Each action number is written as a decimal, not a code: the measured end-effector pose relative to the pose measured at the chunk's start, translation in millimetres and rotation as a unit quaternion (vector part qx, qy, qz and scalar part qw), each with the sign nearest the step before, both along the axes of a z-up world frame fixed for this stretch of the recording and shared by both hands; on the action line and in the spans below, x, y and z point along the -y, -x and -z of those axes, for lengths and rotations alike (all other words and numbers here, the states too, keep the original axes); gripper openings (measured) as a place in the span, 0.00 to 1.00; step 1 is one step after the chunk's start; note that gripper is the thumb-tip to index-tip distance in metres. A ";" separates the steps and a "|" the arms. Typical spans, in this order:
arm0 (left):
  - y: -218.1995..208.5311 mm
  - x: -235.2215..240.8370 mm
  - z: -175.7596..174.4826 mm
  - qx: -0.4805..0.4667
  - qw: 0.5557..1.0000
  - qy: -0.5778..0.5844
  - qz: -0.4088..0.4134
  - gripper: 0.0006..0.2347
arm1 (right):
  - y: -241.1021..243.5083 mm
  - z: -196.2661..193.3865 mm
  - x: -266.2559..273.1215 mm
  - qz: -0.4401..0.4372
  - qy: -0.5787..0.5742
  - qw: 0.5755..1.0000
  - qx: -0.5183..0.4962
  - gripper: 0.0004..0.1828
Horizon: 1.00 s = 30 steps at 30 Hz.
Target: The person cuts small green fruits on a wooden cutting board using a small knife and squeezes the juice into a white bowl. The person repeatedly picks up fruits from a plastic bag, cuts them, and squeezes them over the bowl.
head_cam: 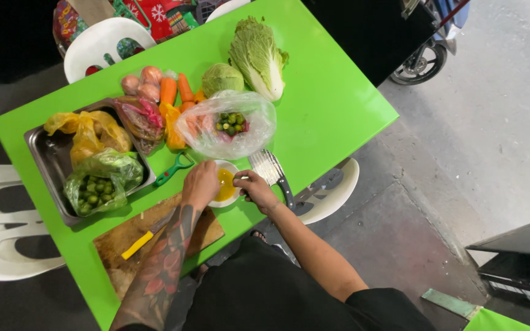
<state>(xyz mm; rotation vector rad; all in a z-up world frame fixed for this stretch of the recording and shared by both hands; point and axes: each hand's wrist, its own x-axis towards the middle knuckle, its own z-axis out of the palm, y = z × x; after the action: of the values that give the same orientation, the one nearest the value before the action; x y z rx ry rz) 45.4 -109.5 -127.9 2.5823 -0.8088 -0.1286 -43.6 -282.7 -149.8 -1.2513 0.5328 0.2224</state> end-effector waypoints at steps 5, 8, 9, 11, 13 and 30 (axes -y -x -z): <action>-35.3 28.1 -43.9 0.059 0.996 0.067 -0.024 0.09 | 2.4 -8.9 -0.5 0.012 -0.017 1.000 0.006 0.21; -45.3 21.6 -62.8 0.000 0.998 0.052 -0.026 0.18 | -2.4 -17.5 2.4 0.021 -0.037 0.999 0.019 0.20; -47.7 17.3 -62.3 -0.022 0.999 0.036 -0.027 0.20 | -4.7 -21.1 4.9 0.030 -0.055 0.998 0.030 0.21; -20.1 -25.3 -61.2 -0.049 0.997 -0.013 -0.050 0.19 | -7.7 -46.2 8.4 0.035 -0.079 0.995 0.045 0.19; 6.4 -77.4 -46.4 -0.074 0.992 -0.065 -0.074 0.18 | -14.7 -67.7 10.9 0.040 -0.107 0.992 0.062 0.18; 129.4 -208.3 48.2 0.084 0.977 -0.106 -0.163 0.24 | -12.0 -186.3 -18.6 0.002 -0.342 0.902 0.262 0.21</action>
<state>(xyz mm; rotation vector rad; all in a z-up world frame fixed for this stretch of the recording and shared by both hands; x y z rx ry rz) -84.0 98.8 -176.2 2.9197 -0.4333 0.1110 -31.6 -264.0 36.5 -0.5747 -0.0298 0.0490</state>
